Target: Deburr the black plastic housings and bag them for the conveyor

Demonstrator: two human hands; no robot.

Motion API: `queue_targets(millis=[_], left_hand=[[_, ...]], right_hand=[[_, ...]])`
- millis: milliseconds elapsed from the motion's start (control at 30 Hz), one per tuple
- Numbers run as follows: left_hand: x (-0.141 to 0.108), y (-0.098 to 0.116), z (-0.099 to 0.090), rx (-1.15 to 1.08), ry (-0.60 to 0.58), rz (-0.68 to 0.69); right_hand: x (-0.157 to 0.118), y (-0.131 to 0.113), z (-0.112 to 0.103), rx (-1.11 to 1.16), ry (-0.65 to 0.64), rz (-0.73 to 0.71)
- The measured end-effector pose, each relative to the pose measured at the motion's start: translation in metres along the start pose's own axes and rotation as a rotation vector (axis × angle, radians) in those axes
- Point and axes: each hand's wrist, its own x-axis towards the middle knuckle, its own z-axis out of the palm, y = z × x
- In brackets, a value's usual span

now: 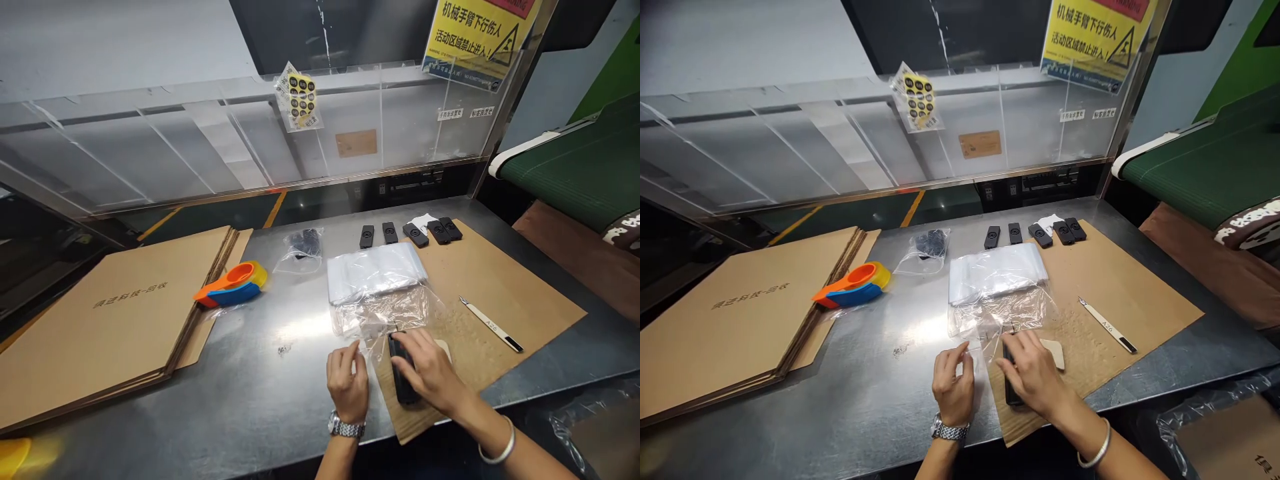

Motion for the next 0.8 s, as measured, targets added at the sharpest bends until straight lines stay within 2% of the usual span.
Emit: queue_targets(millis=[67, 200, 267, 333, 433, 533, 633, 800], left_hand=[[0.000, -0.007, -0.001, 0.081, 0.025, -0.019], [-0.007, -0.012, 0.000, 0.193, -0.058, -0.047], [-0.012, -0.008, 0.001, 0.224, -0.100, -0.059], [-0.015, -0.003, 0.002, 0.241, -0.133, -0.074], [-0.016, 0.004, 0.004, 0.233, -0.206, -0.095], [-0.016, 0.010, 0.008, 0.192, -0.302, -0.119], [-0.016, 0.012, 0.009, 0.126, -0.412, -0.137], [-0.015, 0.009, 0.000, 0.003, -0.573, -0.107]], right_hand=[[-0.017, 0.008, 0.011, -0.059, 0.029, 0.138], [-0.051, 0.026, 0.037, -0.104, -0.014, 0.305], [-0.061, 0.032, 0.037, -0.078, -0.044, 0.336], [-0.066, 0.033, 0.025, -0.027, -0.076, 0.329], [-0.072, 0.024, 0.001, 0.164, -0.167, 0.281], [-0.077, 0.010, -0.009, 0.541, -0.348, 0.290], [-0.081, 0.007, 0.002, 0.794, -0.486, 0.417], [-0.090, 0.024, 0.021, 0.796, -0.471, 0.530]])
